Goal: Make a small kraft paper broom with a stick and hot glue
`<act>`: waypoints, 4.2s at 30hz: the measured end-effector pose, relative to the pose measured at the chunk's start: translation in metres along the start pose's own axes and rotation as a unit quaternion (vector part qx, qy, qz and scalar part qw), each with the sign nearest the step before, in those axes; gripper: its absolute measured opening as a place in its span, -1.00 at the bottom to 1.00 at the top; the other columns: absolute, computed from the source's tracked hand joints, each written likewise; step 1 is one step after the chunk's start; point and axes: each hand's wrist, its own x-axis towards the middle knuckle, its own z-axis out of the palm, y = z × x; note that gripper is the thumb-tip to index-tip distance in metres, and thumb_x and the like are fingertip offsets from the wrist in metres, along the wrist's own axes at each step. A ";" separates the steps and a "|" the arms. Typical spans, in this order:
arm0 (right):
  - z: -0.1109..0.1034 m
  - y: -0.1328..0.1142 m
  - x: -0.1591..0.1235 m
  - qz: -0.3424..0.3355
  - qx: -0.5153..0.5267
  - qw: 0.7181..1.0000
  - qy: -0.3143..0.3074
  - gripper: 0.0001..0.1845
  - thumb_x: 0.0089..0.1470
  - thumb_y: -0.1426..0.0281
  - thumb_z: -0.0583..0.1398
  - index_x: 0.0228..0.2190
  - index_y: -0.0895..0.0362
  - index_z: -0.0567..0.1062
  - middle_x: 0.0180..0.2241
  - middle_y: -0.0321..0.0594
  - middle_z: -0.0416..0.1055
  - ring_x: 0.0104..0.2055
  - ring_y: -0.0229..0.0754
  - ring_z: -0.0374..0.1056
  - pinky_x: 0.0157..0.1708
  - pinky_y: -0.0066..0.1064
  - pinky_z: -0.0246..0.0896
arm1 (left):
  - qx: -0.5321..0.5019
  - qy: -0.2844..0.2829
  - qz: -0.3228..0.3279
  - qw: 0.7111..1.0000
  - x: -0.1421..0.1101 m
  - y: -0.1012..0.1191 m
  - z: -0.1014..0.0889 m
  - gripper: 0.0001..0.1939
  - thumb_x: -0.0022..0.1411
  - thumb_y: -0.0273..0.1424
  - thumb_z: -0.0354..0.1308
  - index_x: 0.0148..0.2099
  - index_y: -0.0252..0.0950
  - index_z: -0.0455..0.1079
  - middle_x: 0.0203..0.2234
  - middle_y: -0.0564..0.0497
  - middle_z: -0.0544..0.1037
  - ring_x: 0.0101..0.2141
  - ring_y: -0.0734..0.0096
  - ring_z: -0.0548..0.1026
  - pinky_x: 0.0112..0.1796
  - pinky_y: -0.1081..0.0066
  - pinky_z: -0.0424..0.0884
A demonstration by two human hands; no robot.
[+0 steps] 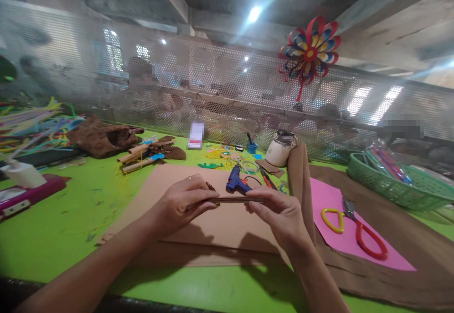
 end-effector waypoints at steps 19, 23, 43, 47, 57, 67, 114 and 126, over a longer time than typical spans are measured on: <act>0.000 -0.002 -0.001 -0.007 -0.011 1.000 -0.022 -0.78 -0.06 0.46 0.26 -0.28 0.05 0.56 -0.37 -0.20 0.47 -0.40 -0.22 0.37 -0.39 -0.35 0.36 | 0.071 0.034 0.028 0.997 -0.002 -0.003 0.003 -0.81 0.22 -0.37 0.06 -0.16 -0.31 0.39 -0.45 -0.01 0.41 -0.38 0.45 0.32 -0.33 0.40 0.29; 0.001 -0.003 -0.001 -0.003 -0.005 1.000 -0.023 -0.77 -0.05 0.47 0.25 -0.27 0.04 0.56 -0.37 -0.21 0.47 -0.39 -0.23 0.36 -0.37 -0.36 0.36 | 0.076 0.034 0.031 0.996 -0.002 -0.002 0.003 -0.81 0.22 -0.36 0.05 -0.15 -0.31 0.39 -0.45 -0.01 0.41 -0.38 0.45 0.31 -0.33 0.39 0.29; 0.001 -0.005 -0.001 0.005 -0.023 1.000 -0.019 -0.79 -0.05 0.43 0.25 -0.28 0.07 0.56 -0.41 -0.20 0.48 -0.38 -0.19 0.36 -0.37 -0.33 0.32 | 0.080 0.026 0.031 0.996 -0.002 -0.001 0.003 -0.82 0.22 -0.36 0.05 -0.19 -0.31 0.40 -0.46 -0.01 0.40 -0.38 0.44 0.30 -0.33 0.40 0.28; 0.002 -0.005 -0.001 0.000 -0.029 0.999 -0.015 -0.80 -0.04 0.42 0.24 -0.29 0.08 0.56 -0.43 -0.20 0.46 -0.39 -0.19 0.34 -0.37 -0.33 0.29 | 0.085 0.025 0.030 0.996 -0.003 -0.002 0.004 -0.81 0.22 -0.35 0.05 -0.17 -0.31 0.39 -0.45 -0.01 0.40 -0.38 0.44 0.31 -0.32 0.39 0.28; 0.003 -0.006 -0.001 0.016 -0.015 1.000 -0.008 -0.80 -0.06 0.43 0.25 -0.30 0.07 0.56 -0.39 -0.20 0.48 -0.38 -0.19 0.35 -0.36 -0.32 0.31 | 0.083 0.018 0.027 0.996 -0.004 -0.002 0.006 -0.80 0.23 -0.34 0.04 -0.17 -0.30 0.40 -0.44 -0.02 0.41 -0.37 0.44 0.31 -0.30 0.40 0.27; 0.001 -0.002 -0.002 0.021 -0.007 1.000 -0.006 -0.81 -0.05 0.42 0.24 -0.31 0.08 0.57 -0.44 -0.19 0.47 -0.41 -0.19 0.36 -0.38 -0.32 0.30 | 0.088 0.001 0.027 0.996 -0.002 0.000 0.005 -0.80 0.24 -0.35 0.01 -0.17 -0.29 0.40 -0.44 -0.02 0.41 -0.36 0.44 0.34 -0.29 0.38 0.29; -0.002 0.043 0.011 0.177 0.051 0.979 0.090 -0.67 -0.33 0.24 0.38 -0.54 0.24 0.51 -0.60 -0.19 0.45 -0.62 -0.33 0.27 -0.63 -0.49 0.12 | -0.021 -0.119 -0.244 0.962 -0.004 -0.020 0.015 -0.70 0.23 -0.33 -0.12 -0.32 -0.35 0.39 -0.42 -0.06 0.52 -0.40 0.42 0.43 -0.36 0.47 0.27; 0.020 0.049 0.003 0.108 -0.157 0.976 0.107 -0.65 -0.16 0.12 0.21 -0.53 0.19 0.49 -0.63 -0.20 0.43 -0.60 -0.24 0.29 -0.58 -0.40 0.24 | 0.273 -0.288 -0.336 0.854 -0.014 0.005 -0.026 -0.60 0.01 -0.12 0.08 -0.36 -0.39 0.47 -0.41 -0.25 0.53 -0.38 0.16 0.47 -0.37 0.34 0.30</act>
